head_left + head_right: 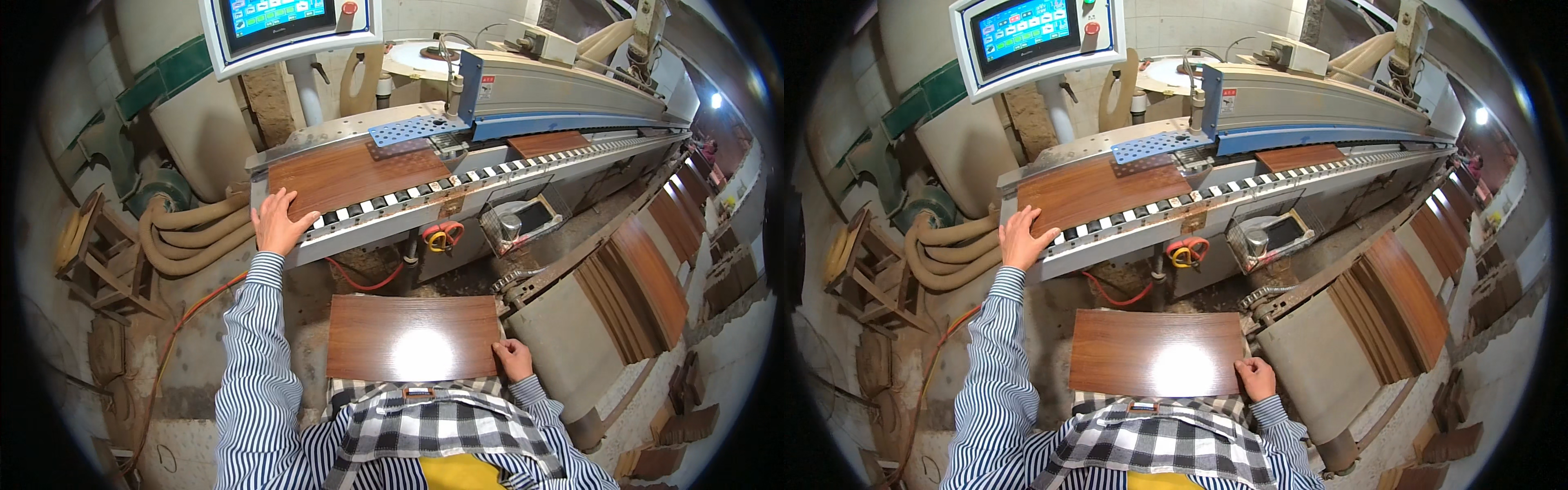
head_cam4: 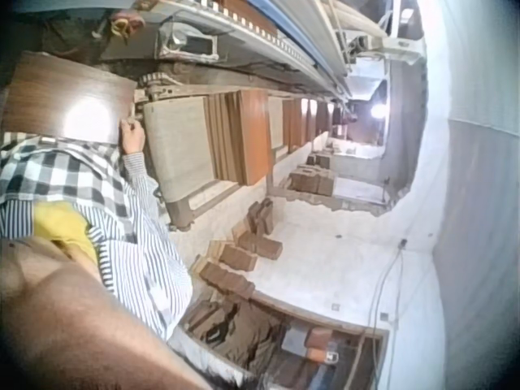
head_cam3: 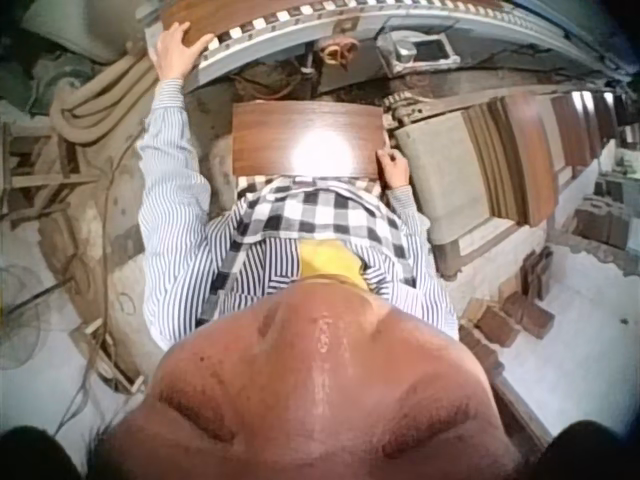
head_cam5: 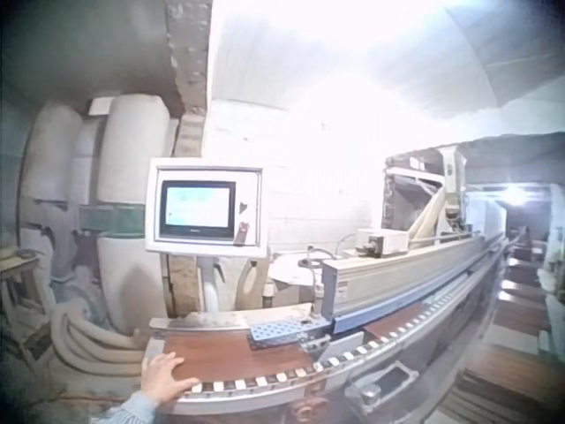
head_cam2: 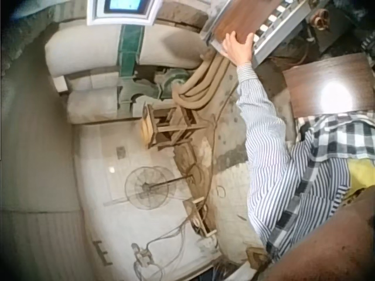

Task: The person repeatedly places rectangular wooden panels onto a conveyor belt of a woodworking machine, then removes them after processing. The person also briefly interacts with the machine's control panel.

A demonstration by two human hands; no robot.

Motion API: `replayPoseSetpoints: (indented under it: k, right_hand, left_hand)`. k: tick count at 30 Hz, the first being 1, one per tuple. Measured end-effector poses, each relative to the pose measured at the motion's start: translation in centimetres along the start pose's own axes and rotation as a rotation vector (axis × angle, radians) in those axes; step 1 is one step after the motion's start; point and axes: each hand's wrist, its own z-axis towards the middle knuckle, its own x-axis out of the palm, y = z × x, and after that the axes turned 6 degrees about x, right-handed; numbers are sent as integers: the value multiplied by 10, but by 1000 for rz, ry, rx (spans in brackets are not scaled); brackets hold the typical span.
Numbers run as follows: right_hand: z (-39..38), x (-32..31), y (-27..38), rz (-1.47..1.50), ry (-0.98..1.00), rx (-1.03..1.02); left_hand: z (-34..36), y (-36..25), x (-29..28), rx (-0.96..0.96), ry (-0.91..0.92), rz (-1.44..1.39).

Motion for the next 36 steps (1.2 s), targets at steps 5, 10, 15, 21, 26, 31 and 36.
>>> replayPoseSetpoints:
  k: [5,10,15,21,26,31,36]
  right_hand:
    - [5,-2,20,191,103,43]
    - [-5,3,36,791,285,209]
    - [-15,13,34,892,300,304]
    - [-10,20,23,893,233,274]
    - [-8,21,18,874,253,253]
    - [-10,21,24,879,259,249]
    - [-13,20,30,866,275,254]
  left_hand:
    - [-6,12,7,-50,-54,38]
    - [-10,14,8,-90,-37,39]
    - [-9,12,7,-97,-46,37]
    - [-11,11,7,-106,-59,29]
    - [-12,10,6,-106,-63,25]
    - [-11,15,7,-91,-47,-14]
    - [-15,30,4,-41,-39,-135]
